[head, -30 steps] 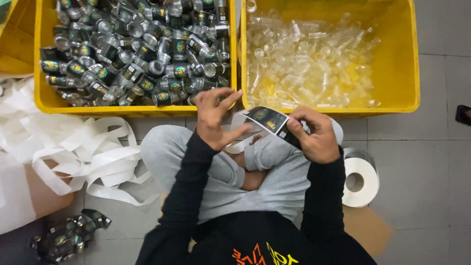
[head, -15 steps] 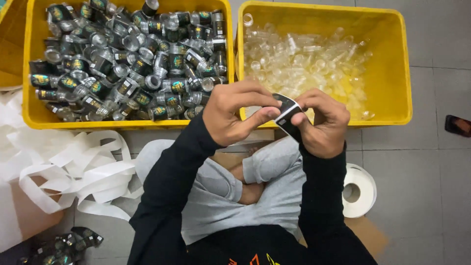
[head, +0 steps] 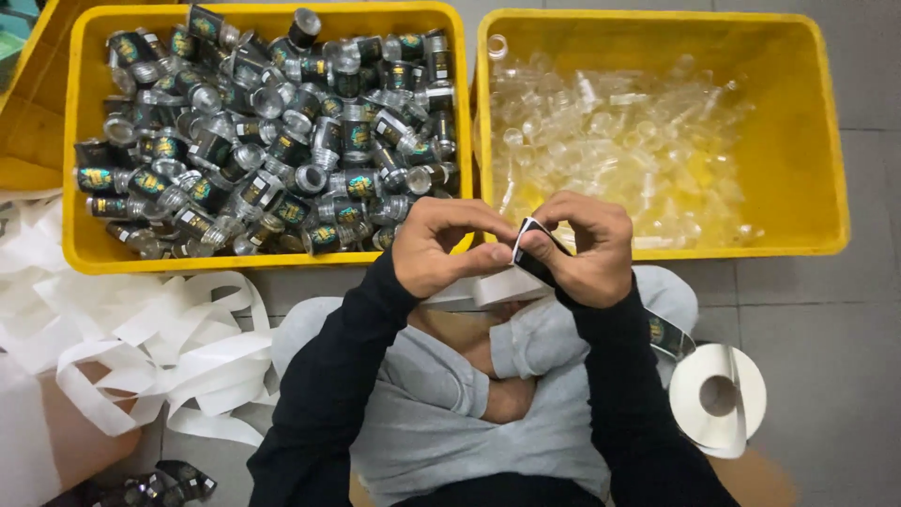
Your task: The person sits on the floor and applies labels to small clear jars. They peel a label from a roll, wrap it around a jar, smooth it down, and place the labeled jar into a yellow bin. The person repeats this process with multiple jars and labels.
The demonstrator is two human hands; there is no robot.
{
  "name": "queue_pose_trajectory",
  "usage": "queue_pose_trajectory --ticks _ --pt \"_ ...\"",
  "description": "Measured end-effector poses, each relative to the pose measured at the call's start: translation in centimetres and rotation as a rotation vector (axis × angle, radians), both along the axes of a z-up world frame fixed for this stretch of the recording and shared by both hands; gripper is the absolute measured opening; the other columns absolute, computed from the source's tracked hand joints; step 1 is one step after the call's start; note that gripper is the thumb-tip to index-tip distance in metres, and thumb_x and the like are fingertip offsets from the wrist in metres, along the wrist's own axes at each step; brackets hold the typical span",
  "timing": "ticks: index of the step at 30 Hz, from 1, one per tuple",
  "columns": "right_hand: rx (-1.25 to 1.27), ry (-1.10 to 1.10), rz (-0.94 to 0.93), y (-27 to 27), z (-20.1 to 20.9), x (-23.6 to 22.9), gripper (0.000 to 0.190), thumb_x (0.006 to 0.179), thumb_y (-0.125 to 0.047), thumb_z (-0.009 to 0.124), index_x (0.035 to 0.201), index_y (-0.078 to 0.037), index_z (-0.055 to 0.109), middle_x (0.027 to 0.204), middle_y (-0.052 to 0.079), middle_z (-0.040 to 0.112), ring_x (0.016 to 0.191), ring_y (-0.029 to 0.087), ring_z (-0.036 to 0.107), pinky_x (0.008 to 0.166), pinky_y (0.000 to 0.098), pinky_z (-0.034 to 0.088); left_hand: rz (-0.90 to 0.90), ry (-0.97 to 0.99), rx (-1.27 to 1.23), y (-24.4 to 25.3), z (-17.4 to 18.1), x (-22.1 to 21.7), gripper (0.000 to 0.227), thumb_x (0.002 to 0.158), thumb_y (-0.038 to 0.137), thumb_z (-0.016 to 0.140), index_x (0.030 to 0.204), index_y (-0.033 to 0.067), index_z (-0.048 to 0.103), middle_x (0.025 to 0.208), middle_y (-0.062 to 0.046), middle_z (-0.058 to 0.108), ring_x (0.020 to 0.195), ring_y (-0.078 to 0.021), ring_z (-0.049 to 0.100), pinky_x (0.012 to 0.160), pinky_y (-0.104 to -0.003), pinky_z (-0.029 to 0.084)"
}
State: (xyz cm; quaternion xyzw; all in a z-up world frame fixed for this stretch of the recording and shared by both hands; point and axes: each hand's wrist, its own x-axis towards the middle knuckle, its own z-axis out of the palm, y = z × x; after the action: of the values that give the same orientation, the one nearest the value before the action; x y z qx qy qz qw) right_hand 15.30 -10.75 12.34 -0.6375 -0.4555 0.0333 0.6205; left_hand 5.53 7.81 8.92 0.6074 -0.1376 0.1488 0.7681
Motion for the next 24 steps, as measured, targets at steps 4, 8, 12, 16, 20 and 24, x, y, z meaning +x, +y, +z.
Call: queue_pose_trajectory --ticks 4,8,12,16,20,24 --pt "0.000 -0.018 0.056 0.4 -1.9 1.2 0.016 0.091 -0.008 0.083 0.083 0.002 0.072 0.073 0.012 0.066 0.062 0.019 0.057 0.065 0.0320 0.052 0.079 0.070 -0.002 0.0 -1.6 0.4 0.015 0.091 0.016 0.083 0.101 0.0063 0.081 0.093 -0.011 0.077 0.088 -0.0147 0.071 0.080 -0.030 0.059" --pt "0.003 -0.067 0.042 0.2 -3.5 1.9 0.016 0.090 -0.006 0.084 0.085 0.003 0.073 0.075 0.014 0.065 0.063 0.022 0.058 0.067 0.0345 0.053 0.098 0.180 -0.017 -0.3 -2.8 0.7 0.014 0.089 0.015 0.085 0.099 0.0059 0.081 0.090 -0.011 0.078 0.087 -0.0165 0.073 0.082 -0.031 0.060" --pt "-0.042 -0.158 0.002 -0.2 -3.9 1.8 0.011 0.092 -0.005 0.082 0.087 0.001 0.075 0.078 0.014 0.068 0.065 0.028 0.062 0.069 0.0362 0.055 0.113 0.233 0.026 -0.4 -2.9 1.1 0.015 0.090 0.012 0.082 0.103 0.0043 0.079 0.090 -0.012 0.078 0.088 -0.0185 0.074 0.082 -0.034 0.060" --pt "-0.041 -0.202 0.053 -0.3 -3.8 2.7 0.010 0.094 -0.007 0.080 0.090 0.000 0.074 0.085 0.014 0.069 0.075 0.032 0.066 0.078 0.0392 0.055 0.090 0.226 0.040 0.0 -3.5 1.4 0.016 0.091 0.016 0.083 0.103 0.0055 0.081 0.093 -0.016 0.078 0.089 -0.0282 0.077 0.089 -0.041 0.061" --pt "-0.013 -0.180 0.122 -0.5 -3.7 2.8 0.010 0.094 -0.004 0.078 0.088 0.002 0.072 0.087 0.014 0.069 0.081 0.032 0.065 0.083 0.0427 0.054 0.072 0.181 0.120 0.3 -3.3 1.4 0.012 0.094 0.015 0.079 0.102 0.0058 0.081 0.092 -0.015 0.078 0.089 -0.0278 0.077 0.089 -0.041 0.060" --pt "-0.010 -0.151 0.157 -0.4 -3.9 3.3 0.011 0.092 -0.004 0.078 0.085 0.002 0.071 0.084 0.014 0.067 0.079 0.031 0.064 0.082 0.0426 0.054 0.072 0.113 0.178 0.4 -2.6 1.6 0.012 0.099 0.015 0.071 0.102 0.0062 0.080 0.092 -0.014 0.079 0.091 -0.0248 0.076 0.087 -0.040 0.060"
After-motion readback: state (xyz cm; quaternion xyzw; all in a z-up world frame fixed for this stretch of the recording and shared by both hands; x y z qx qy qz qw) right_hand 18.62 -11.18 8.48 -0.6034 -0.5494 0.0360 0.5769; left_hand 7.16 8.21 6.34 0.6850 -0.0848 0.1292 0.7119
